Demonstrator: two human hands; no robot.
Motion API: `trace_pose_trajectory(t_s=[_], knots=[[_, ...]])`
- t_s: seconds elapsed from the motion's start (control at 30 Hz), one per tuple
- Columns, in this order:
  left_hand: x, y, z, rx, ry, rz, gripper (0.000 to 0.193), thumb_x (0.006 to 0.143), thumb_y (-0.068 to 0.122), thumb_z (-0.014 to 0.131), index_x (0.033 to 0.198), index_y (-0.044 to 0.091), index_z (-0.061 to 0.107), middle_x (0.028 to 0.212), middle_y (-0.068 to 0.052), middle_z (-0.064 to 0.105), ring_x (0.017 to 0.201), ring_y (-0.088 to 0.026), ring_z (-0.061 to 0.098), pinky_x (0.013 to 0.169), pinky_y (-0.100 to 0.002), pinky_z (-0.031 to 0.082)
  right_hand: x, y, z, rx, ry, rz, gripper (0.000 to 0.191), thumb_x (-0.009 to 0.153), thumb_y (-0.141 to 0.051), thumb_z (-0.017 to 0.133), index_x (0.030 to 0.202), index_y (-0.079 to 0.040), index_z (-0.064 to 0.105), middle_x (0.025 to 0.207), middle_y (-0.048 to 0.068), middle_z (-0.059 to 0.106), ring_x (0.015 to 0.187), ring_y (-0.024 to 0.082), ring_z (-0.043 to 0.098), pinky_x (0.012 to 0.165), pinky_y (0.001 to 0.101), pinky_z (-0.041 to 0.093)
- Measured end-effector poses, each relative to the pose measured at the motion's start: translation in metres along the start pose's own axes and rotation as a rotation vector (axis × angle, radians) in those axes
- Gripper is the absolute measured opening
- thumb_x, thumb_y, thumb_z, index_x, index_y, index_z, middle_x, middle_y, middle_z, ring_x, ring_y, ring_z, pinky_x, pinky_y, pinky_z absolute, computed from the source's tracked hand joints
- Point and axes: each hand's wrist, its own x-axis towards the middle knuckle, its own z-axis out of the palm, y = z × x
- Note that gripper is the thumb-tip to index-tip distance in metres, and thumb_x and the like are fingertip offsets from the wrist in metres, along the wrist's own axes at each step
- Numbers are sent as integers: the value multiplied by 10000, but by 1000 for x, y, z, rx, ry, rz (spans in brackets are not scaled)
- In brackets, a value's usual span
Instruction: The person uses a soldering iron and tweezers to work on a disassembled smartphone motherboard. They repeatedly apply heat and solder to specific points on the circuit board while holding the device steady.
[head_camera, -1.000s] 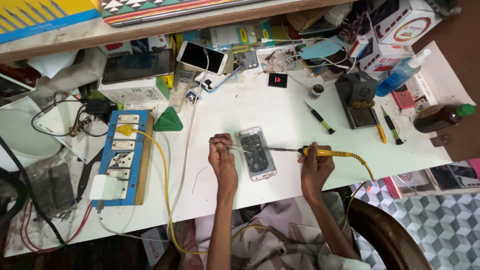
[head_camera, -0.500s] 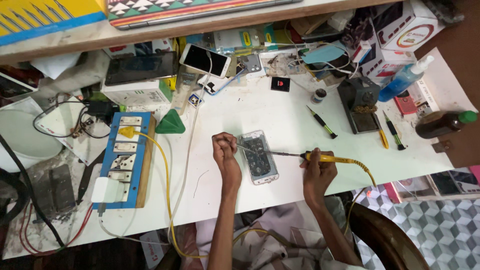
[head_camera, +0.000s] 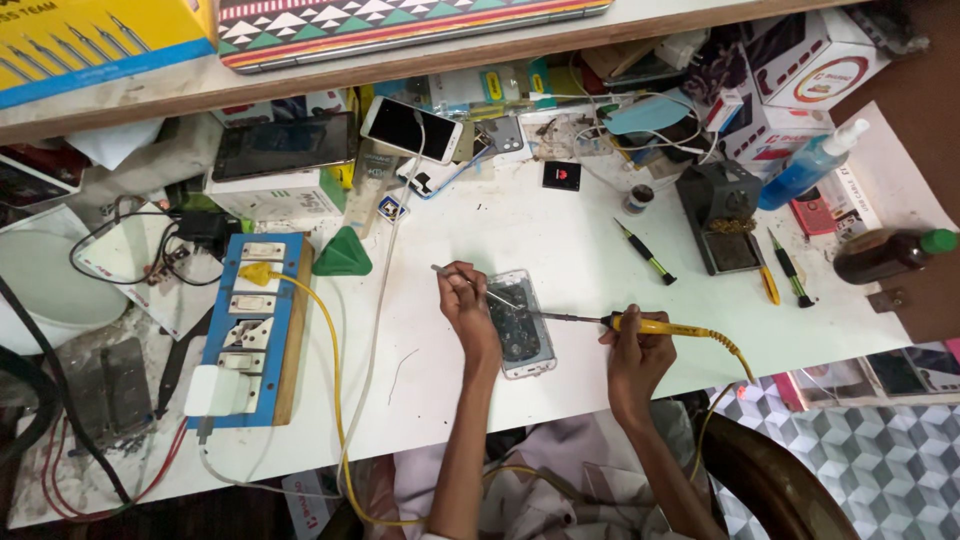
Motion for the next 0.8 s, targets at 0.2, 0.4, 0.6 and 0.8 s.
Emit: trace_pose_trajectory(t_s=[0.2,0.4,0.6,0.8], knots=[[7,5,10,47,10,-37,305,1132,329,410,1030,56,500,789,-7,412,697,-109,348,632,-253,297,2,1,0,48,1,23,268,1087,-223,565,902,-31,546,642,29,620,510,28,436,484,214,320],[1,6,5,67,-24,37,244,1159,235,395,1029,48,484,787,-3,400,709,-114,372,660,-266,330,2,1,2,63,-19,-41,267,1093,-227,563,926,-19,559,719,34,630,608,48,565,572,214,435],[-5,7,-4,149,-161,77,226,1132,225,393,1034,43,485,867,-14,462,772,-122,426,738,-277,400,2,2,1,50,-5,-16,259,1089,-225,568,937,-16,558,716,29,605,601,61,577,563,225,419],[-8,5,-13,306,-190,105,238,1140,232,384,1011,53,474,839,-31,477,753,-118,430,709,-271,398,5,6,4,77,-18,35,245,1094,-227,561,952,-28,541,684,35,611,554,47,466,520,226,343]])
